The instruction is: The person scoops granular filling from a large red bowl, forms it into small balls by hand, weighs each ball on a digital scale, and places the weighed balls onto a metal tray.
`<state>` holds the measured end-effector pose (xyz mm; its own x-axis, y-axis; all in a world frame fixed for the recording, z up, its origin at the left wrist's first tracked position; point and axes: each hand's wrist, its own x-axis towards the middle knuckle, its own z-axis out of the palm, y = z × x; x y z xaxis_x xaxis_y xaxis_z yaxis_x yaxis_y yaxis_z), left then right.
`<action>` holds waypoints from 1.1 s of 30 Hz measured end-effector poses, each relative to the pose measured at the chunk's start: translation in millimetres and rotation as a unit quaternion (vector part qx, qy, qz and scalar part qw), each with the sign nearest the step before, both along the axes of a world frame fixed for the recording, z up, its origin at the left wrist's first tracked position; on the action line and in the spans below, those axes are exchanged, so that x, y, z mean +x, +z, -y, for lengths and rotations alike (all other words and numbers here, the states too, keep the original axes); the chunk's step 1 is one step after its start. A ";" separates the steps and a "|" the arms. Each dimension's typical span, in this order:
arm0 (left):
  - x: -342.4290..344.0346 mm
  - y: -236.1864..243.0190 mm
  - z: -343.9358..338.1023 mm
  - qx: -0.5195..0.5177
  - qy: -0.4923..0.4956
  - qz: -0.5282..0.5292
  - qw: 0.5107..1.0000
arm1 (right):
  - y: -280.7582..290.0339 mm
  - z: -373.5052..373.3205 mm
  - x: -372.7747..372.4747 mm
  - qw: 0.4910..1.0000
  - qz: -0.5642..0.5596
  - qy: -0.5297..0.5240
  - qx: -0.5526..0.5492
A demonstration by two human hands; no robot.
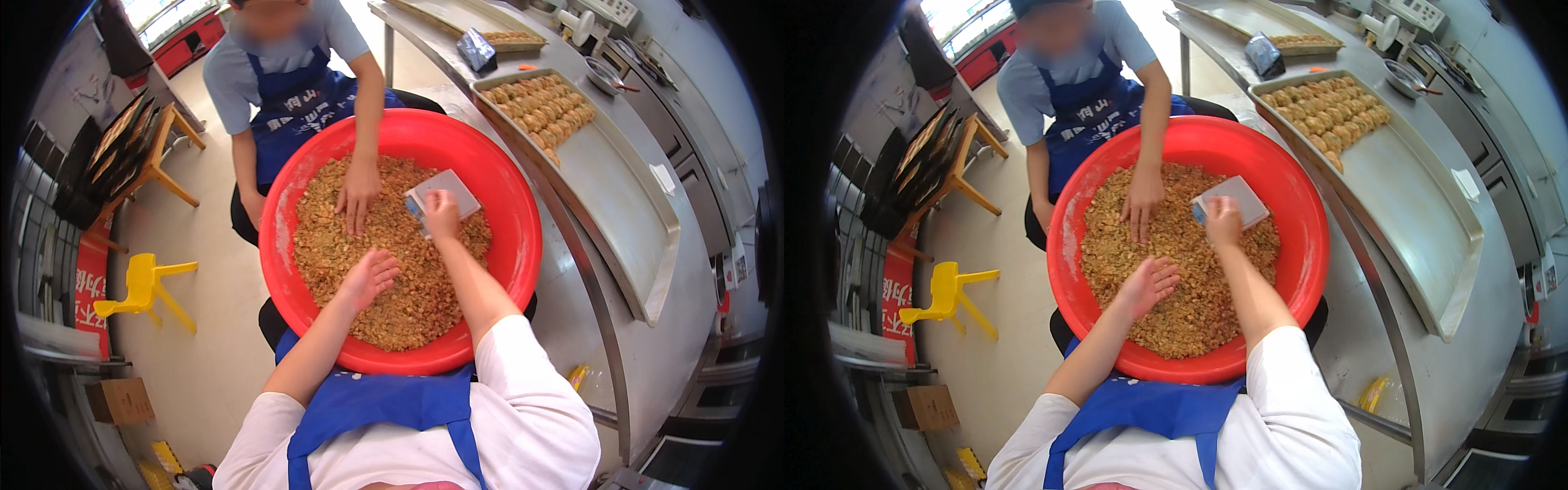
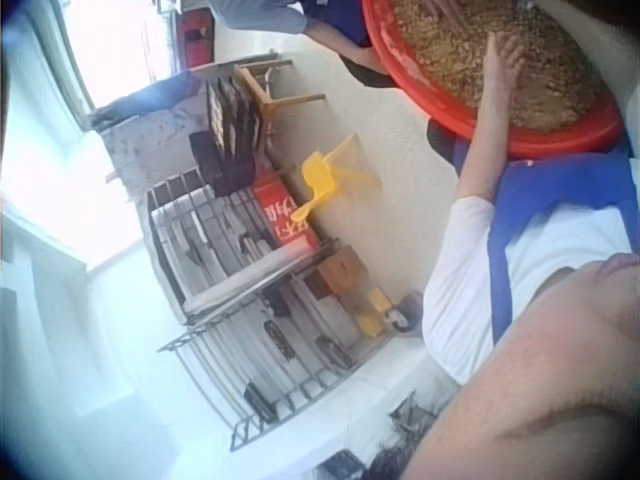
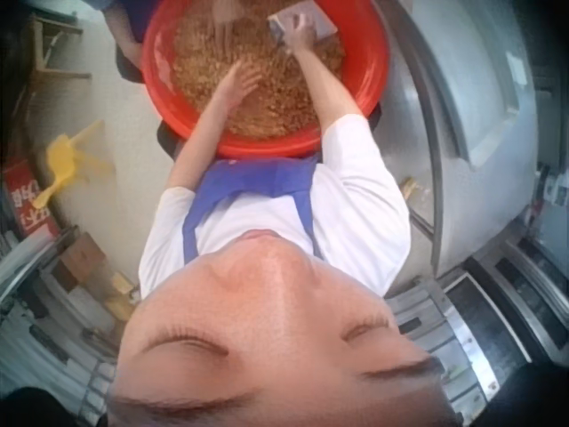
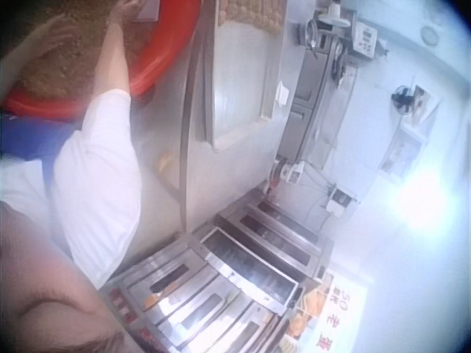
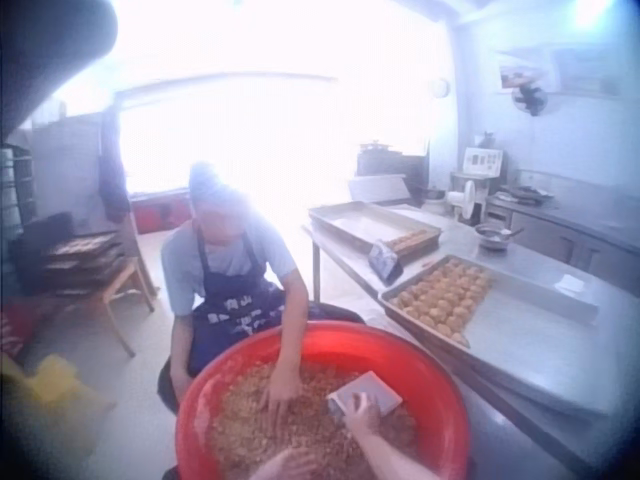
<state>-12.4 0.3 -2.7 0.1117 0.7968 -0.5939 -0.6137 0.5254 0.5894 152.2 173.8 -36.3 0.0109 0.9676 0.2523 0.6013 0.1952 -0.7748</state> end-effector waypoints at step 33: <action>13.7 -2.8 21.9 0.359 -0.284 -0.598 0.658 | 48.5 35.6 -7.5 0.941 0.225 0.252 -0.003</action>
